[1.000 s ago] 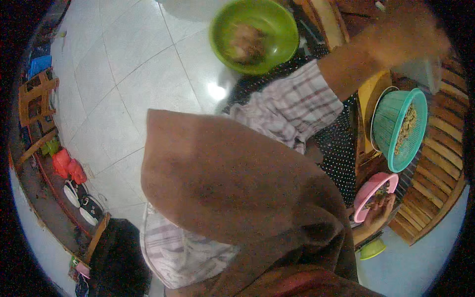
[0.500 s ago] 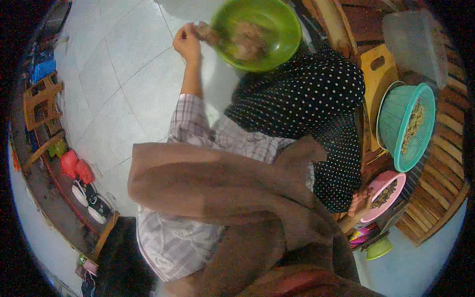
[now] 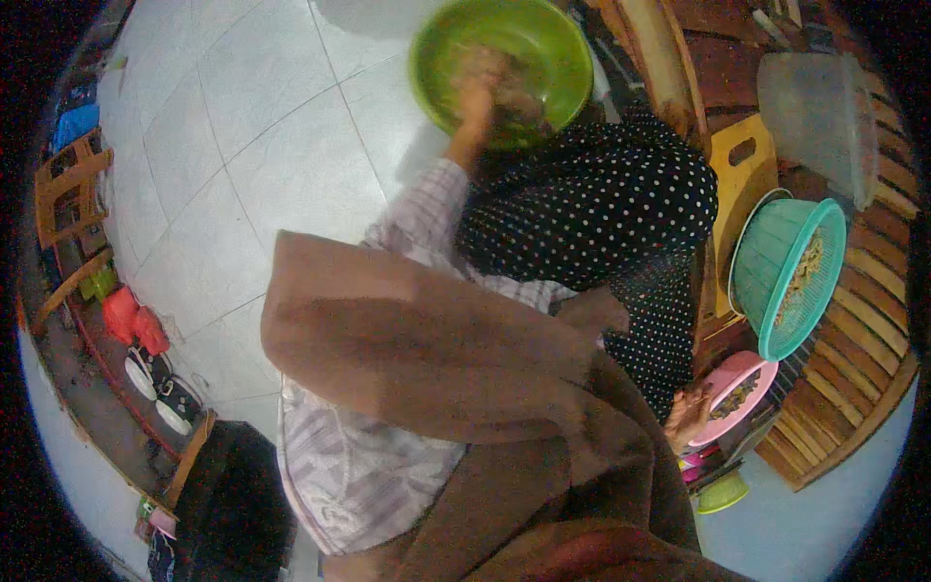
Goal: The person sits on the floor and threads pieces of meat from a green bowl onto wooden skewers, then places the completed skewers into a green bowl. The person repeats this process continuously.
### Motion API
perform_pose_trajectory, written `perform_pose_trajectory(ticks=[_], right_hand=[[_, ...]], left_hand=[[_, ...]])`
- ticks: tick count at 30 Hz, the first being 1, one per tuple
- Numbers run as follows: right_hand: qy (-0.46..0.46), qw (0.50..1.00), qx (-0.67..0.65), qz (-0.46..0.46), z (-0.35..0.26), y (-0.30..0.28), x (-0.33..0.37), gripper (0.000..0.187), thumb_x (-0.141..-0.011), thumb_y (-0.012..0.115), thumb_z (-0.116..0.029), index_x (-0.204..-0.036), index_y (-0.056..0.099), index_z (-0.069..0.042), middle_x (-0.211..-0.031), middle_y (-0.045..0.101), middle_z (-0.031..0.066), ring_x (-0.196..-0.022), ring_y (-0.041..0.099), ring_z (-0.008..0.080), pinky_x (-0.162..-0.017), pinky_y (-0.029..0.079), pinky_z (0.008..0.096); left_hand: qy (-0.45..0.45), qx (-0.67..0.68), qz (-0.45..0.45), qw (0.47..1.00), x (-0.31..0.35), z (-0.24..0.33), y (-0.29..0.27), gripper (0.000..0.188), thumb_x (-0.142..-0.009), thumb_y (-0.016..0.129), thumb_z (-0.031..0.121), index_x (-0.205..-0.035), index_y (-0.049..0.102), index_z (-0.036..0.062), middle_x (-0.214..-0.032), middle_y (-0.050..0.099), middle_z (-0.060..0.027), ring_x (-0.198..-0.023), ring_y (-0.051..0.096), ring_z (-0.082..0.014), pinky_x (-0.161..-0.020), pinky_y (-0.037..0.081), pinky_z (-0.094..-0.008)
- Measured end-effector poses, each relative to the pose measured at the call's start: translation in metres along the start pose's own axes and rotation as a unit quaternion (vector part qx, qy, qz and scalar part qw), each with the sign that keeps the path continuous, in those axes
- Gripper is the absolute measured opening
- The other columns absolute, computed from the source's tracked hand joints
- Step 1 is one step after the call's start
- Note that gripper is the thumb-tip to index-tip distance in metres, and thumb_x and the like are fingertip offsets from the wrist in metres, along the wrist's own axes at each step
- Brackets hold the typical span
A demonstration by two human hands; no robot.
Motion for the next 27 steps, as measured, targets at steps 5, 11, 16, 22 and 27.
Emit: perform_pose_trajectory(ticks=[5,11,16,22,27], right_hand=[[-0.021,0.991,0.115,0.059,0.001,-0.001,-0.004,0.024,-0.096,0.052,-0.018,-0.117,0.053,-0.005,-0.105,0.056,0.0104,-0.089,0.056,0.0184,-0.083,0.054,0.0407],[0.07,0.974,-0.142,-0.164,-0.006,0.014,-0.004,0.025,-0.095,0.054,-0.018,-0.117,0.051,-0.006,-0.102,0.056,0.0095,-0.089,0.056,0.0178,-0.082,0.053,0.0399],[0.081,0.98,-0.134,-0.122,-0.005,0.015,-0.005,0.025,-0.096,0.051,-0.018,-0.118,0.05,-0.005,-0.097,0.055,0.0087,-0.086,0.055,0.0184,-0.083,0.054,0.0403],[0.067,0.979,-0.137,-0.136,-0.003,0.013,-0.007,0.021,-0.098,0.048,-0.016,-0.116,0.05,-0.004,-0.096,0.054,0.0085,-0.084,0.055,0.0172,-0.084,0.054,0.0415],[0.083,0.968,-0.185,-0.149,-0.005,0.013,-0.006,0.018,-0.098,0.048,-0.016,-0.112,0.05,-0.005,-0.095,0.054,0.0077,-0.081,0.053,0.0165,-0.085,0.052,0.0421]], left_hand=[[-0.123,0.094,0.006,0.988,0.006,0.026,-0.019,0.036,-0.097,0.039,0.029,-0.11,0.062,0.005,-0.114,0.061,-0.0087,-0.101,0.056,-0.0217,-0.09,0.044,-0.037],[-0.252,0.093,-0.009,0.963,0.017,0.051,-0.028,0.041,-0.097,0.037,0.028,-0.123,0.057,0.0033,-0.127,0.055,-0.0107,-0.112,0.052,-0.0209,-0.097,0.042,-0.0363],[-0.225,0.108,-0.012,0.968,0.016,0.051,-0.027,0.039,-0.096,0.036,0.026,-0.118,0.06,0.0039,-0.122,0.057,-0.0099,-0.109,0.053,-0.0209,-0.095,0.042,-0.036],[-0.142,0.117,-0.031,0.982,0.007,0.017,-0.023,0.037,-0.097,0.035,0.027,-0.109,0.062,0.0052,-0.111,0.059,-0.0086,-0.1,0.055,-0.0209,-0.09,0.044,-0.0357],[0.048,0.067,-0.07,0.994,-0.007,-0.025,-0.022,0.038,-0.1,0.034,0.03,-0.096,0.064,0.007,-0.094,0.062,-0.0071,-0.088,0.057,-0.0204,-0.083,0.047,-0.0363]])
Point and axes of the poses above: each hand's wrist, its own x-axis away from the middle knuckle, its own y-axis out of the palm, z = x × y, the point moved 2 cm from there along -x, towards the middle knuckle
